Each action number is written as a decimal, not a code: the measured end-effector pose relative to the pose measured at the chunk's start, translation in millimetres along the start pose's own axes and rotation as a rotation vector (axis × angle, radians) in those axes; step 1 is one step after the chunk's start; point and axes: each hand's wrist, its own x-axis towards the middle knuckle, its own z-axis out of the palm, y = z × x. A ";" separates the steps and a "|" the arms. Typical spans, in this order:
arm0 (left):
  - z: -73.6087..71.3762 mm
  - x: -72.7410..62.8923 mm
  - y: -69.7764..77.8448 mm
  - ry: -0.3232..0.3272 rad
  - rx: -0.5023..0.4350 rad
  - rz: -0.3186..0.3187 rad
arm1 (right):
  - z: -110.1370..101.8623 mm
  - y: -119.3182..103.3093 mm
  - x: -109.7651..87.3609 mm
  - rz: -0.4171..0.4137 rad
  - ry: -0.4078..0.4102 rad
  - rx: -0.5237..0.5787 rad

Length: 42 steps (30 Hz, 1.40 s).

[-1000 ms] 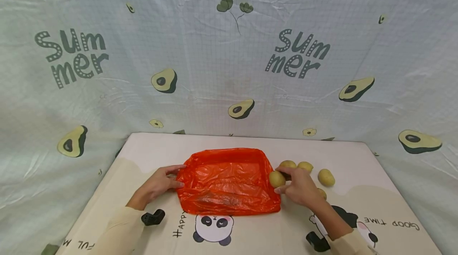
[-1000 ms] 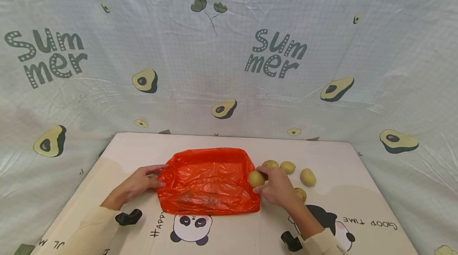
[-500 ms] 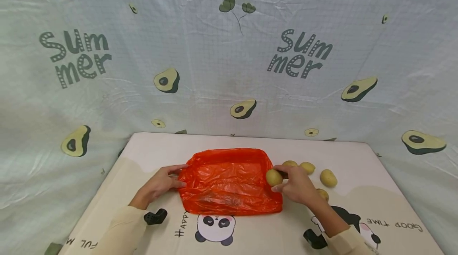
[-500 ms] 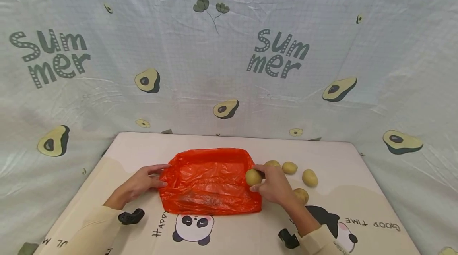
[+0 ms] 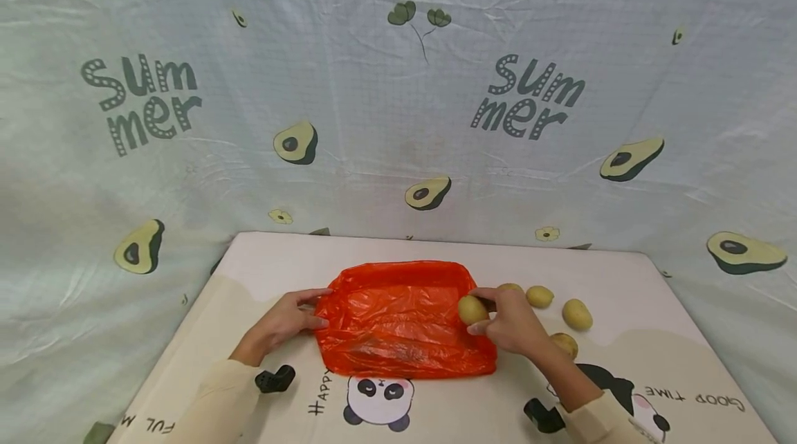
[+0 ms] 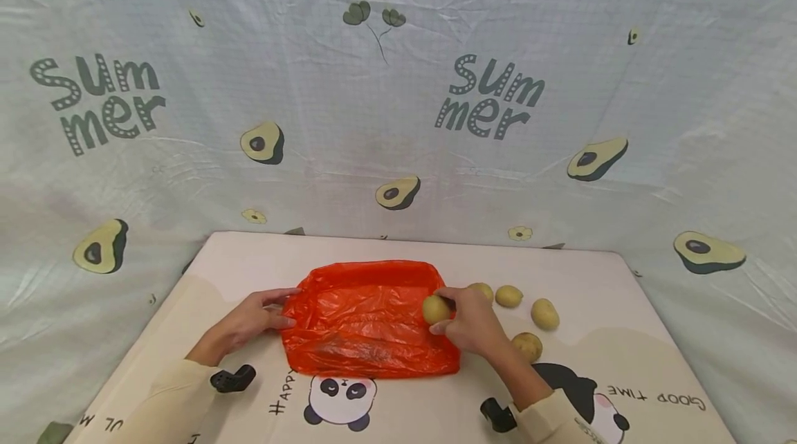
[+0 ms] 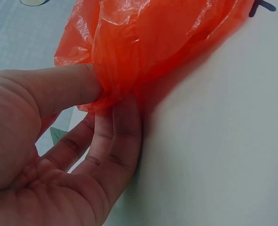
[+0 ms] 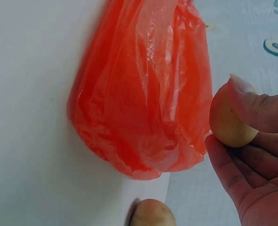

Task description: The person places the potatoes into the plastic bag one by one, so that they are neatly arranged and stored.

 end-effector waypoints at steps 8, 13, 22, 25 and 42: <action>1.5 0.8 -0.2 0.001 0.003 -0.010 | 1.7 -4.4 3.2 -0.005 -0.018 -0.019; 2.1 0.8 0.4 0.001 0.003 -0.004 | 4.6 -7.2 4.6 -0.007 -0.013 -0.057; 2.1 1.8 -0.4 -0.007 0.009 0.002 | 11.7 -13.4 8.4 0.017 -0.011 -0.102; 2.0 2.1 -0.4 -0.004 0.003 -0.001 | 13.0 -16.7 10.6 0.012 -0.008 -0.109; 1.7 0.0 1.3 0.010 -0.005 -0.002 | 24.8 -28.3 22.6 -0.001 -0.035 -0.061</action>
